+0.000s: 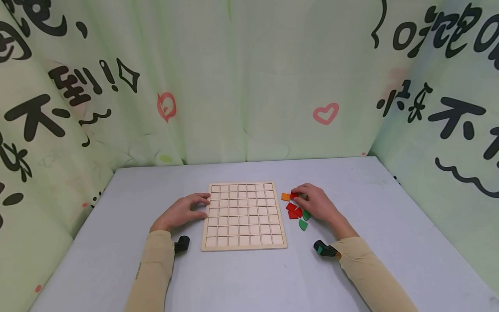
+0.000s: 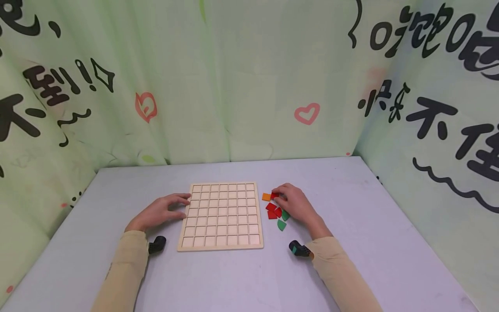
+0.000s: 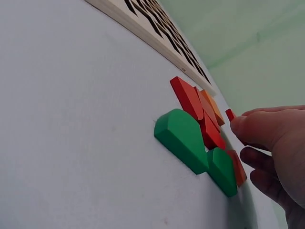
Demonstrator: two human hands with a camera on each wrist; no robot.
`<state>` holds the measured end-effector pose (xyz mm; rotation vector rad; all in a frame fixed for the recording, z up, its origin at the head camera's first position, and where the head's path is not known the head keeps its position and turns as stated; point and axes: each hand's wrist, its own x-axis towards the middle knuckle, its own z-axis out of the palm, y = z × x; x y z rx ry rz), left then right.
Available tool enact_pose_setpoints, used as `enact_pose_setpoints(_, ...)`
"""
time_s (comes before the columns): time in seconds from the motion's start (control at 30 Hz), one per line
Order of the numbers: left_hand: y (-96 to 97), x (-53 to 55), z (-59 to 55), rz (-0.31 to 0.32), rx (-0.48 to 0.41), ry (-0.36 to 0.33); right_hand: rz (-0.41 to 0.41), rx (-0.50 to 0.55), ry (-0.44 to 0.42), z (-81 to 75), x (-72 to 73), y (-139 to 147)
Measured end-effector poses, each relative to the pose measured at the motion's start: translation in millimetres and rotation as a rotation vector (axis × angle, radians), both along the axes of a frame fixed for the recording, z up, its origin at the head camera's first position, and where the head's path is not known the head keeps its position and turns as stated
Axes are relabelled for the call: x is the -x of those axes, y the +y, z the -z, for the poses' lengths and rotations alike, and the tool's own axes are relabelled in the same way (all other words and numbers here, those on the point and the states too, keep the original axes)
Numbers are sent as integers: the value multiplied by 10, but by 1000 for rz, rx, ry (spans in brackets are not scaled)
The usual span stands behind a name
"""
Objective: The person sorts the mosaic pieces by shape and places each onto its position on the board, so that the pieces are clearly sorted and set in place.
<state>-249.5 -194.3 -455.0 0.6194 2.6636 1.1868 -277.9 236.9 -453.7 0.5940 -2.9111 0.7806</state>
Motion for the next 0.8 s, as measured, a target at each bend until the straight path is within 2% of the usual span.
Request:
enact_pose_setpoints(0.17, 11, 4, 0, -4, 22, 13, 16, 34, -9, -56, 12, -73)
enact_pose_setpoints(0.37, 17, 17, 12, -22, 24, 14, -26, 100, -13, -160, 18, -225)
enact_pose_setpoints(0.53, 11, 26, 18, -25, 25, 15, -46, 98, -6, -241, 27, -391)
enact_pose_setpoints(0.8, 15, 21, 20, -31, 20, 13, -74, 102, -38, -277, 58, -665)
